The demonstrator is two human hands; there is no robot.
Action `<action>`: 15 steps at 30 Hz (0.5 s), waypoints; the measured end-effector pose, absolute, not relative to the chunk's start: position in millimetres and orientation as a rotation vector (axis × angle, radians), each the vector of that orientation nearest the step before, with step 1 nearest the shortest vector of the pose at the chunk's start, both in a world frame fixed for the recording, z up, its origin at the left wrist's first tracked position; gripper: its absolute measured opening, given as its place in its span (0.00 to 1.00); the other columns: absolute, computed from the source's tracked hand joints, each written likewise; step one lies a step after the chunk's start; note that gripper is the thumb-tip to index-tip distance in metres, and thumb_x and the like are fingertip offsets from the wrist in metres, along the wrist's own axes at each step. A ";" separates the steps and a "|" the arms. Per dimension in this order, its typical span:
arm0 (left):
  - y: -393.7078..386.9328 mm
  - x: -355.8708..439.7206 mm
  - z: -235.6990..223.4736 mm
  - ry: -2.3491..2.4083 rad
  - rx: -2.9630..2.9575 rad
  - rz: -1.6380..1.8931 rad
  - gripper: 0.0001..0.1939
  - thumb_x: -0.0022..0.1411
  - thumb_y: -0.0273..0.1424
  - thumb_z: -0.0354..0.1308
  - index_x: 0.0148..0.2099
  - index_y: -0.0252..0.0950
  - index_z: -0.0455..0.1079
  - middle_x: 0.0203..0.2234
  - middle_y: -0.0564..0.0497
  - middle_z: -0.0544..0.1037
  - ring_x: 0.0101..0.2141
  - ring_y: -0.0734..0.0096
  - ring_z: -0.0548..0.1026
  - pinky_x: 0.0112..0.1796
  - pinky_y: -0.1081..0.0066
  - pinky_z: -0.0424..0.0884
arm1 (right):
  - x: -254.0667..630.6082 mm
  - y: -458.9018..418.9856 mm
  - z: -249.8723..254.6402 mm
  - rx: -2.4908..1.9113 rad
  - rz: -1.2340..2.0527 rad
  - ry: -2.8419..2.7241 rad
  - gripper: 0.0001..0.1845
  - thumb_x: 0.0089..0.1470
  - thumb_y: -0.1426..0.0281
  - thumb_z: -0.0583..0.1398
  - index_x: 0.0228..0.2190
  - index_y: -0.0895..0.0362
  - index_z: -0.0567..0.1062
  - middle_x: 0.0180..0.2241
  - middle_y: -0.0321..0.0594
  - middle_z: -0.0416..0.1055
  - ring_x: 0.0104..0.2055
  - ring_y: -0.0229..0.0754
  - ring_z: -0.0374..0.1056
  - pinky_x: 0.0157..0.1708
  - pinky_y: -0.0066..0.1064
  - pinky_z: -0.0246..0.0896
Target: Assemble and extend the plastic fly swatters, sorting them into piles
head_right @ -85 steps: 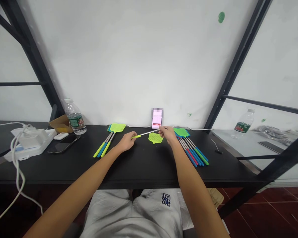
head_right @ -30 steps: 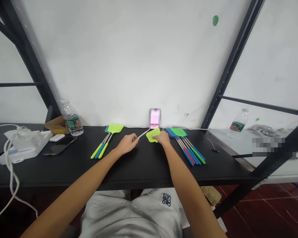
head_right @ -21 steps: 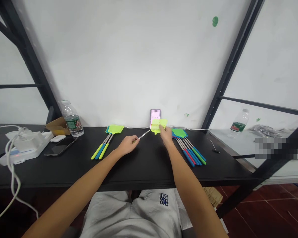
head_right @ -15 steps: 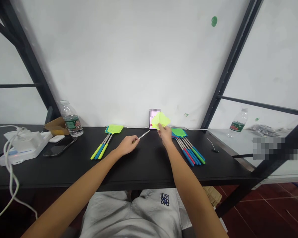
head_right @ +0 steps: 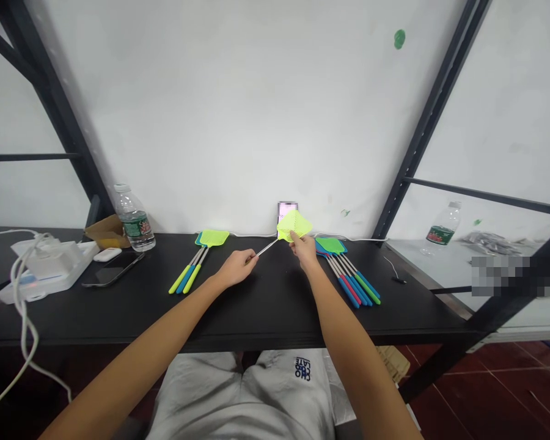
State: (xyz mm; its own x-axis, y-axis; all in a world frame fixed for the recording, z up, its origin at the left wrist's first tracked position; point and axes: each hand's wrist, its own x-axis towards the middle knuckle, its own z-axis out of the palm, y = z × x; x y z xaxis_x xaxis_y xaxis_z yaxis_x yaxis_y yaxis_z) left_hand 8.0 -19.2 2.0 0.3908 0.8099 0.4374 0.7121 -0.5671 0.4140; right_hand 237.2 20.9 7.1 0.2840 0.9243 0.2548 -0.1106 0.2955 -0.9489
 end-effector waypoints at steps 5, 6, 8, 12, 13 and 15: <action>-20.6 9.0 3.1 1.372 2.504 0.935 0.15 0.66 0.38 0.47 0.34 0.37 0.70 0.24 0.51 0.74 0.26 0.70 0.69 0.29 0.72 0.57 | 237.7 21.9 7.1 -1.019 0.919 -1.007 0.22 0.46 0.57 0.68 0.22 0.56 0.62 0.16 0.33 0.64 0.14 0.29 0.53 0.10 0.22 0.42; -20.7 9.0 3.1 1.367 2.507 0.939 0.15 0.66 0.38 0.47 0.34 0.37 0.70 0.24 0.51 0.74 0.26 0.70 0.69 0.29 0.72 0.57 | 238.0 22.1 7.2 -1.020 0.938 -0.997 0.22 0.46 0.57 0.68 0.22 0.56 0.62 0.15 0.33 0.63 0.14 0.29 0.53 0.10 0.22 0.43; -20.8 8.8 2.9 1.355 2.512 0.944 0.15 0.66 0.38 0.47 0.34 0.37 0.70 0.24 0.51 0.73 0.26 0.70 0.69 0.29 0.72 0.57 | 238.9 22.6 7.0 -1.017 0.980 -0.972 0.20 0.47 0.60 0.67 0.22 0.56 0.62 0.15 0.32 0.62 0.14 0.29 0.52 0.11 0.22 0.42; -21.0 7.5 1.9 1.327 2.544 0.927 0.15 0.66 0.38 0.46 0.33 0.38 0.69 0.23 0.51 0.73 0.25 0.70 0.68 0.28 0.72 0.55 | 241.3 23.4 6.2 -0.979 1.055 -0.985 0.18 0.46 0.63 0.67 0.23 0.56 0.63 0.14 0.29 0.59 0.13 0.28 0.49 0.11 0.22 0.41; -21.2 7.2 1.9 1.324 2.554 0.921 0.15 0.66 0.37 0.46 0.33 0.38 0.69 0.23 0.51 0.73 0.25 0.70 0.68 0.28 0.72 0.55 | 241.8 23.4 6.0 -0.967 1.067 -1.000 0.18 0.46 0.63 0.67 0.23 0.56 0.63 0.13 0.28 0.58 0.13 0.28 0.49 0.11 0.22 0.40; -21.6 6.9 2.2 1.326 2.567 0.911 0.15 0.66 0.37 0.46 0.33 0.38 0.69 0.23 0.51 0.72 0.25 0.70 0.67 0.28 0.72 0.55 | 242.4 22.9 5.9 -0.942 1.086 -1.025 0.19 0.45 0.63 0.68 0.23 0.56 0.63 0.13 0.28 0.57 0.13 0.27 0.48 0.11 0.22 0.40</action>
State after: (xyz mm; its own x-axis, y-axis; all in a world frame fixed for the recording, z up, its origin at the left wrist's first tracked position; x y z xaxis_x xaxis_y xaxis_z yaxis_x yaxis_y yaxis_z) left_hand 6.9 -21.6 2.2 0.4378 0.7733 0.4586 0.7056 -0.6117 0.3577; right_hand 242.4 22.9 5.9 0.1460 0.9731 0.1784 -0.2337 0.2092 -0.9495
